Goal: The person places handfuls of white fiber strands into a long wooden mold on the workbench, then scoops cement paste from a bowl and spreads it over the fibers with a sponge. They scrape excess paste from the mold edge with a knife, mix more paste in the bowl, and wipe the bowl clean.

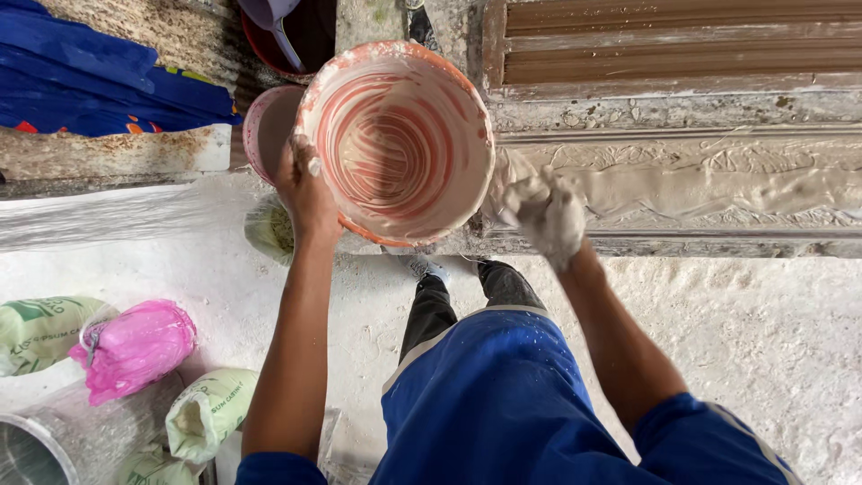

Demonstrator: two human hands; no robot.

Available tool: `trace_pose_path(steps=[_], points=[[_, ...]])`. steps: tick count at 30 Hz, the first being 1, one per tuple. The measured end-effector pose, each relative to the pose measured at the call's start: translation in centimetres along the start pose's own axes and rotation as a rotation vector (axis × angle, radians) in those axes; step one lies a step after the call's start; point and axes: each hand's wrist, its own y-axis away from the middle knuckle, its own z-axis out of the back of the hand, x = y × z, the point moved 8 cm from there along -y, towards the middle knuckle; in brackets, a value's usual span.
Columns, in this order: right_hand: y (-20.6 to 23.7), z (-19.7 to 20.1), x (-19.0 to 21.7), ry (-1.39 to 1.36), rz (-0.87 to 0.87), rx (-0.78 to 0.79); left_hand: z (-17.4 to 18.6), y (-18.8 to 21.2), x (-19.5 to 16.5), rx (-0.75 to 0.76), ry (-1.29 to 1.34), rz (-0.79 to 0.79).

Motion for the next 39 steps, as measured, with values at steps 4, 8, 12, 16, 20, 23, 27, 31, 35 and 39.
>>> trace_pose_path(steps=[4,8,12,16,20,23,27,31,35,39], points=[[-2.3,8.4,4.6,0.584,0.114,-0.699,0.7,1.0,1.9,0.015,0.095,-0.035],[-5.6,7.0,7.9,0.465,0.562,-0.486,-0.6,0.8,2.6,0.068,-0.205,-0.093],[-6.2,7.9,6.9,0.292,0.347,-0.493,-2.7,0.9,2.1,0.155,-0.363,-0.069],[-5.2,2.6,6.0,0.388,0.360,-0.038,-4.9,1.9,-2.5,0.195,-0.364,-0.381],[-7.3,-6.1,-0.4,1.322,0.357,0.569,-7.4,2.7,-4.1,0.323,-0.339,-0.376],[-13.0,-8.4,-2.6,1.624,0.228,0.637,-9.4,3.9,-4.7,0.448,-0.445,-0.499],[-13.5,-7.0,-1.3,1.409,0.182,0.445,-9.8,4.3,-2.9,0.462,-0.496,-0.387],[-5.9,-3.3,-8.7,0.367,-0.068,0.300,-10.1,7.3,-3.2,0.295,-0.471,-0.593],[-4.6,-3.9,-16.2,-0.481,-0.108,0.163,-12.2,10.1,-1.6,0.196,-0.639,-0.645],[-4.1,-6.0,-13.7,-0.265,-0.206,0.302,-11.9,7.7,0.0,0.154,-0.547,-0.527]])
